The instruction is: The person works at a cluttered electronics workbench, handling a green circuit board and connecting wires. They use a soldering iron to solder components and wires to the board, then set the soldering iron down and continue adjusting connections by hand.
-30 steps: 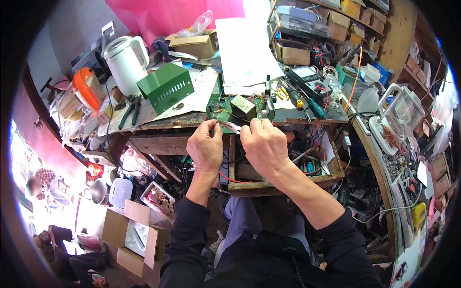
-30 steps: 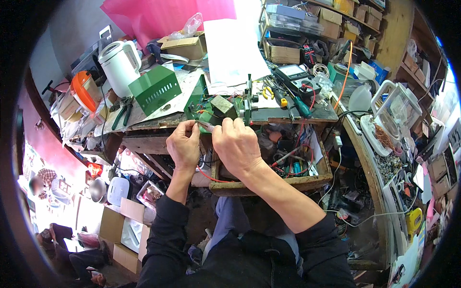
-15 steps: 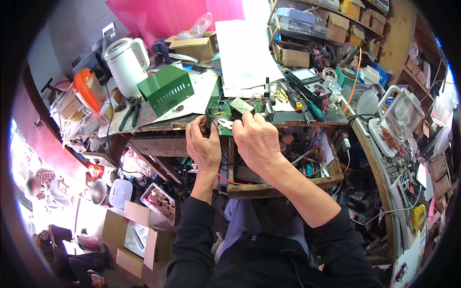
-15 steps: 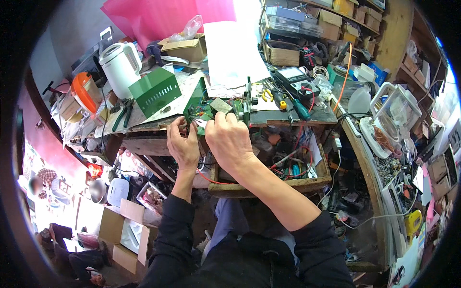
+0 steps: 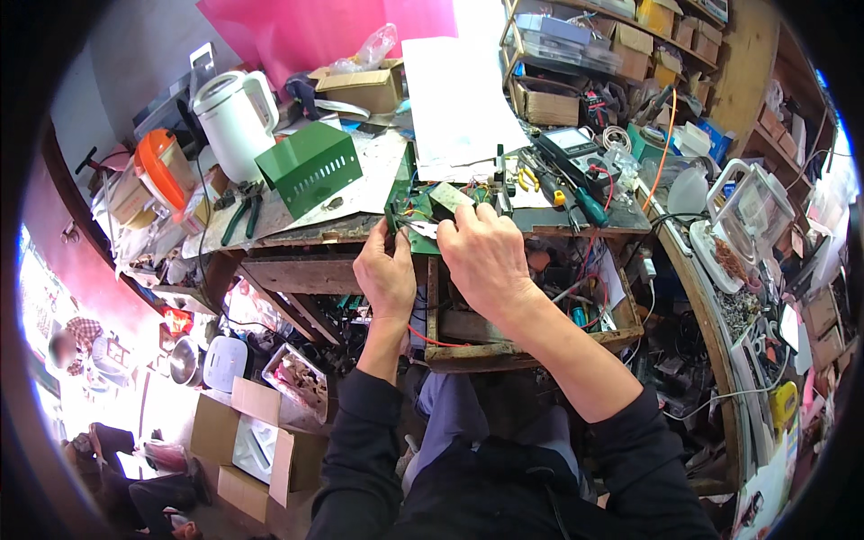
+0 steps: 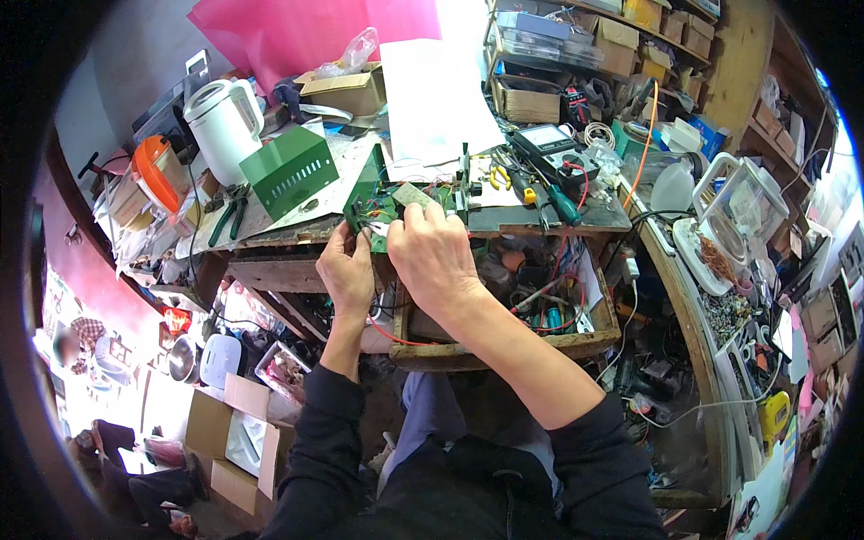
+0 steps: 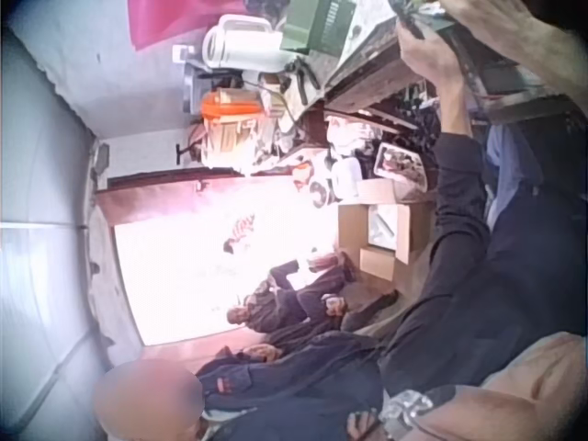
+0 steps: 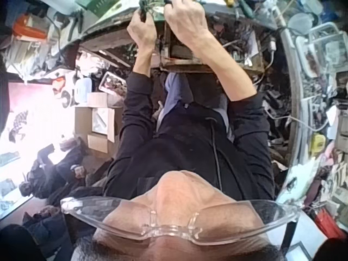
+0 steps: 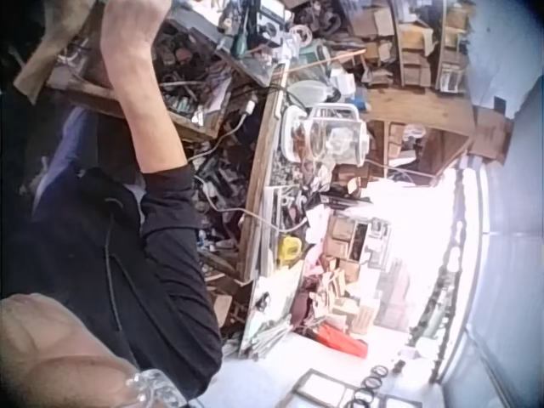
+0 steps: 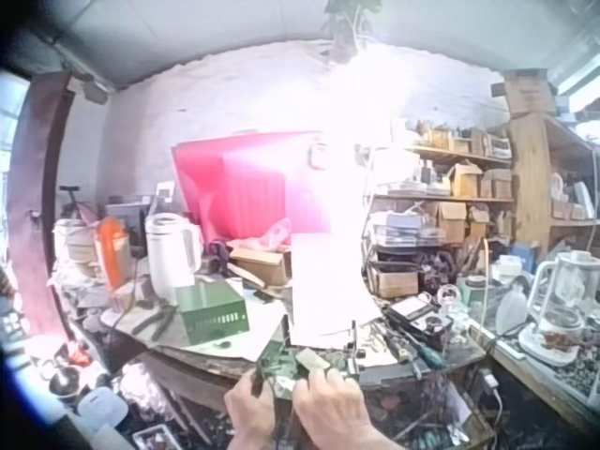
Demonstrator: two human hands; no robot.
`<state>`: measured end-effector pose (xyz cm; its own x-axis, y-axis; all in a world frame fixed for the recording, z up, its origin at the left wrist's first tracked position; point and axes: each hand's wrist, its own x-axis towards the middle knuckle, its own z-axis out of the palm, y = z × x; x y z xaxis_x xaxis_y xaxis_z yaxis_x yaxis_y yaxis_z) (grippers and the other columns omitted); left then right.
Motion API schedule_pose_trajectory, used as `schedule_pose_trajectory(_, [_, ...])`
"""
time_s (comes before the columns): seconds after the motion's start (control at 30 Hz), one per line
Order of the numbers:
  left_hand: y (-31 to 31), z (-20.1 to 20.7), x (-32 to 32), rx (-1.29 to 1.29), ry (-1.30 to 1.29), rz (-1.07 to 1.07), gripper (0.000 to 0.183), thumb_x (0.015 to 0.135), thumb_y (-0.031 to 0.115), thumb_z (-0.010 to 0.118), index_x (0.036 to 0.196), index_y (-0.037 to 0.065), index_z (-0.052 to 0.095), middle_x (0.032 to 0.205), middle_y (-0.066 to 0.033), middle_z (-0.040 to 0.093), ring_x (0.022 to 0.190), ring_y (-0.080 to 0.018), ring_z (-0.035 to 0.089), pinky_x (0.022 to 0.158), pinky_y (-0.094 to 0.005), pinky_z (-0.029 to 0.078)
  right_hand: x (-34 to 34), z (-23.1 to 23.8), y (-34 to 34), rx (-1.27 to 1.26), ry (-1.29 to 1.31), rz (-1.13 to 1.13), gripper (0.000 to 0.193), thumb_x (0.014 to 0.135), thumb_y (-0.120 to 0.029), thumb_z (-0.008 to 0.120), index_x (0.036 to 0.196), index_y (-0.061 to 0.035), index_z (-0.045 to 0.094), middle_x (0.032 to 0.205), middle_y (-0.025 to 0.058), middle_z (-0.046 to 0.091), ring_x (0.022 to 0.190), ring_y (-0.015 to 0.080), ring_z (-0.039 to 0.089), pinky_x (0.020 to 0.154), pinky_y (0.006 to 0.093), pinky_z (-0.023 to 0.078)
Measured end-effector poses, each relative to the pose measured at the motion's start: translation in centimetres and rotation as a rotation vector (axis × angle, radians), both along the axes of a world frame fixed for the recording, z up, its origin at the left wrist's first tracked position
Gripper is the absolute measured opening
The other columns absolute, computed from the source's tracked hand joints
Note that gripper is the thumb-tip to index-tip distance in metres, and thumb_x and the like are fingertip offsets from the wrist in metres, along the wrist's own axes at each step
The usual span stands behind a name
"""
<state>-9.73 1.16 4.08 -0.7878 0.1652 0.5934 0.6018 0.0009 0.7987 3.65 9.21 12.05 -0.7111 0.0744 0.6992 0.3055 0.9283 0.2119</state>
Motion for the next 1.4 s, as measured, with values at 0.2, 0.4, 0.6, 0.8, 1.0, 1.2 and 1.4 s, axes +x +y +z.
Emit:
schedule_pose_trajectory(0.2, [-0.4,0.4,-0.3,-0.031,-0.022,-0.044,0.031,0.095,0.01,0.074,0.125,-0.001,0.073,0.102,-0.0205,0.078,0.088,-0.0299,0.077,0.08,-0.0382,0.057,0.5,0.9,0.2,-0.024,0.005,-0.009,0.006,0.08,-0.013,0.07,0.078,-0.0074,0.067,0.089,0.0108,0.064,0.091,0.0267,0.065,0.076,0.0393,0.051])
schedule_pose_trajectory(0.4, [-0.5,0.4,-0.3,-0.05,-0.043,-0.048,0.032,0.095,0.01,0.074,0.125,0.0,0.073,0.1,-0.0199,0.078,0.085,-0.0289,0.077,0.078,-0.0373,0.057,0.4,0.6,-0.1,-0.062,0.034,0.018,0.006,0.079,-0.012,0.07,0.079,-0.0061,0.067,0.088,0.0117,0.064,0.089,0.0279,0.066,0.074,0.0397,0.051])
schedule_pose_trajectory(0.6, [-0.5,0.1,-0.5,-0.074,-0.006,-0.02,0.032,0.094,0.01,0.075,0.125,0.001,0.073,0.103,-0.0201,0.078,0.091,-0.0319,0.077,0.081,-0.0381,0.057,0.2,0.1,0.2,-0.079,0.05,0.037,0.005,0.077,-0.009,0.068,0.077,-0.0059,0.064,0.087,0.0115,0.063,0.084,0.03,0.064,0.071,0.0419,0.051])
schedule_pose_trajectory(0.8, [-0.6,0.2,-0.3,-0.058,-0.004,-0.042,0.032,0.095,0.008,0.074,0.125,0.0,0.072,0.107,-0.0211,0.077,0.094,-0.0324,0.077,0.083,-0.0382,0.057,0.2,-0.2,0.4,-0.073,-0.008,0.013,0.005,0.078,-0.012,0.07,0.078,-0.0077,0.068,0.086,0.0103,0.064,0.087,0.0278,0.067,0.071,0.0391,0.053])
schedule_pose_trajectory(1.0, [-0.8,0.1,-0.4,-0.074,-0.012,-0.052,0.032,0.095,0.007,0.074,0.125,-0.001,0.072,0.107,-0.0212,0.077,0.094,-0.0316,0.078,0.083,-0.0378,0.058,0.6,-0.6,1.2,-0.227,-0.026,0.048,0.009,0.079,-0.012,0.073,0.082,-0.0088,0.065,0.089,0.0108,0.064,0.087,0.0298,0.067,0.069,0.0436,0.056])
schedule_pose_trajectory(1.2, [-1.0,0.3,-0.3,-0.103,-0.019,-0.047,0.032,0.095,0.006,0.073,0.126,-0.001,0.072,0.107,-0.0211,0.078,0.092,-0.0298,0.078,0.082,-0.0374,0.058,1.0,-1.7,-1.2,-0.366,-0.067,-0.052,0.004,0.088,-0.011,0.067,0.088,-0.0078,0.068,0.089,0.0124,0.066,0.085,0.033,0.072,0.067,0.0482,0.059])
schedule_pose_trajectory(1.4, [-1.0,0.4,-0.3,-0.057,-0.005,-0.08,0.032,0.095,0.005,0.072,0.127,0.0,0.072,0.106,-0.0209,0.078,0.091,-0.0283,0.078,0.082,-0.0368,0.058,0.5,-4.2,-0.5,-0.811,-0.004,0.077,0.018,0.087,-0.019,0.067,0.09,-0.0019,0.062,0.089,0.0208,0.067,0.086,0.0437,0.068,0.074,0.0541,0.055])
